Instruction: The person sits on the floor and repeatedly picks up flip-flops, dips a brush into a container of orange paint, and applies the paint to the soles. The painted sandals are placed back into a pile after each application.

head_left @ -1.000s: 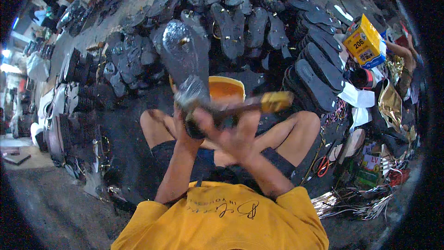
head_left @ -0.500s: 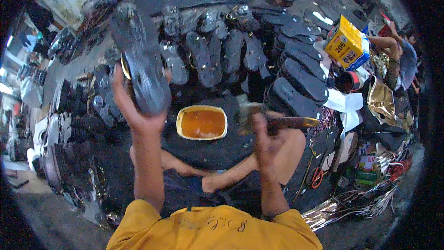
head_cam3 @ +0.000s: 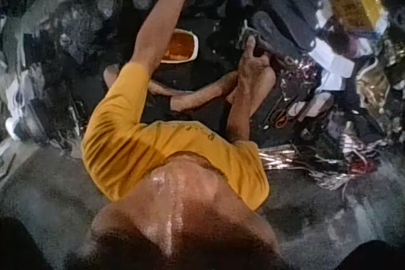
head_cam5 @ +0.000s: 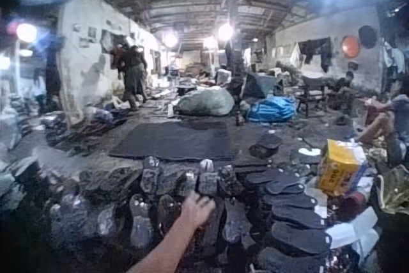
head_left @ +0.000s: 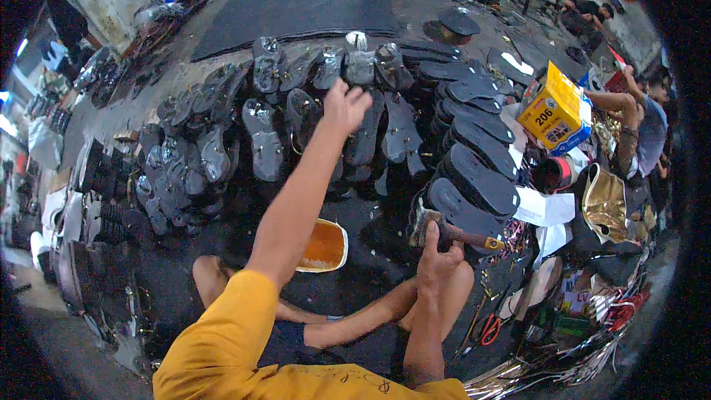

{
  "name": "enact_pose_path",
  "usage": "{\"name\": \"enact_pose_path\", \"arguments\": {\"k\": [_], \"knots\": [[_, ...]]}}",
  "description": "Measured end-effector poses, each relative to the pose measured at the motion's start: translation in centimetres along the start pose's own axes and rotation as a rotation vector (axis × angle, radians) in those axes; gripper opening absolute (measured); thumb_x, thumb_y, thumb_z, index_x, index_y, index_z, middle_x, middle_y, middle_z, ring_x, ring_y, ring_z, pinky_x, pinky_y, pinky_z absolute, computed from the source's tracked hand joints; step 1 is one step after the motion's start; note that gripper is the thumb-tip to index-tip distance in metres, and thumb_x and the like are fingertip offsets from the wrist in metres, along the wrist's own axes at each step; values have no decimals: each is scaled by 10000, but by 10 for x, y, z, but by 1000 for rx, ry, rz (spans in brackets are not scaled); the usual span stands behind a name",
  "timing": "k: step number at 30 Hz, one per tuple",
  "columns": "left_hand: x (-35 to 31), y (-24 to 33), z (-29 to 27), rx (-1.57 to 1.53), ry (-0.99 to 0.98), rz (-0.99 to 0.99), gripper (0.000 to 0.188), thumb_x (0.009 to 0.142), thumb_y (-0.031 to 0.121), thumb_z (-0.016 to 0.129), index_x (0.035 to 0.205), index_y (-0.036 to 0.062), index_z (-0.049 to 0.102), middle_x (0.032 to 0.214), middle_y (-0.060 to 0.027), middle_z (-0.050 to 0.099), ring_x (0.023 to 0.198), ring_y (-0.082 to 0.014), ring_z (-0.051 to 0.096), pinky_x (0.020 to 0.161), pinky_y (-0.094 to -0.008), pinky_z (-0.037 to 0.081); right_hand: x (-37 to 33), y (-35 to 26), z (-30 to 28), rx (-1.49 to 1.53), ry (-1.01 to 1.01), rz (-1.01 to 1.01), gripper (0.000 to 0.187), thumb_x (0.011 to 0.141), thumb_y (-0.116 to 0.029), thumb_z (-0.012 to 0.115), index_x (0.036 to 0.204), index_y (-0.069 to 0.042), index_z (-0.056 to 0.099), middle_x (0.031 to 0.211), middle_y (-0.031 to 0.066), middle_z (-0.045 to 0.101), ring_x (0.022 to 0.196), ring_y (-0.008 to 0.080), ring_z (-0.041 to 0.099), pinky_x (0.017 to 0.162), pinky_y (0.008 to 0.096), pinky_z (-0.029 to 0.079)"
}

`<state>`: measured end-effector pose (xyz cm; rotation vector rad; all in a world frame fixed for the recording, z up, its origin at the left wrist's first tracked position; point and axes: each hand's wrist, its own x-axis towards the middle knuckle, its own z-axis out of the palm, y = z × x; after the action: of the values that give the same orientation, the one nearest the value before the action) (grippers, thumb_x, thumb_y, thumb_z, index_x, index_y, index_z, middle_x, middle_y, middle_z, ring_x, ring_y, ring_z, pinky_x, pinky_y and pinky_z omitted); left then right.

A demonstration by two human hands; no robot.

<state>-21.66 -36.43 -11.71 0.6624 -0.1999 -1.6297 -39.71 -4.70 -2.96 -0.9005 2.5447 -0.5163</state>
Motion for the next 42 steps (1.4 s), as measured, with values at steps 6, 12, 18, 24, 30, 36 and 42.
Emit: {"name": "enact_pose_path", "arguments": {"k": [6, 12, 18, 24, 30, 36, 42], "knots": [[-321, 50, -92, 1356, 232, 592, 418, 996, 91, 638, 1380, -56, 562, 1327, -160, 668, 1263, -271, 629, 1069, -377, 504, 23, 50, 49, 212, 96, -17, 744, 977, -659, 537, 1273, 7, 688, 1077, 227, 758, 1068, 395, 710, 961, 426, 513], [-722, 160, -467, 2119, 1772, 750, 794, 848, 103, 779, 1519, -8, 367, 1556, -249, 374, 1424, -430, 383, 1227, -499, 264, -9, 26, 46, 31, 190, -164, 663, 1014, -608, 513, 1221, -14, 724, 1144, 197, 753, 1078, 398, 709, 973, 406, 522], [-826, 84, -506, 8, 1590, 406, 806, 907, 391, 792, 1488, -47, 443, 1462, -223, 528, 1267, -414, 561, 1045, -533, 471, -62, -22, 84, 390, -119, -893, 277, 941, -319, 760, 1017, -52, 760, 887, 153, 755, 793, 303, 733, 746, 415, 578], [-805, 70, -518, 1420, 1858, -47, 624, 917, 369, 773, 1316, -78, 603, 1241, -197, 690, 1100, -361, 650, 1029, -438, 483, -66, -16, 133, 107, -214, -1146, 225, 874, -180, 828, 1034, -40, 755, 927, 125, 744, 804, 286, 719, 731, 344, 563], [-677, 101, -398, 1448, 1570, 595, 464, 906, 13, 679, 1349, -51, 556, 1382, -215, 597, 1257, -353, 557, 1114, -441, 404, -68, -7, 124, 275, -150, -944, 167, 938, -133, 759, 1044, -7, 729, 885, 79, 722, 787, 159, 682, 721, 321, 538], [-549, 126, -238, 1991, 575, 481, 647, 770, -160, 552, 1400, -14, 519, 1508, -192, 508, 1447, -387, 420, 1207, -472, 315, -15, 11, 116, 347, -172, -696, 292, 999, -273, 662, 1089, 5, 676, 924, 153, 710, 849, 273, 657, 804, 394, 527], [-516, 108, -212, 2249, 478, 372, 542, 810, 11, 715, 1337, 3, 586, 1465, -186, 561, 1357, -415, 500, 1158, -497, 372, -36, 45, 111, 462, -580, -563, 214, 979, -203, 707, 1047, 0, 692, 903, 28, 690, 796, 114, 619, 719, 309, 522]]}}
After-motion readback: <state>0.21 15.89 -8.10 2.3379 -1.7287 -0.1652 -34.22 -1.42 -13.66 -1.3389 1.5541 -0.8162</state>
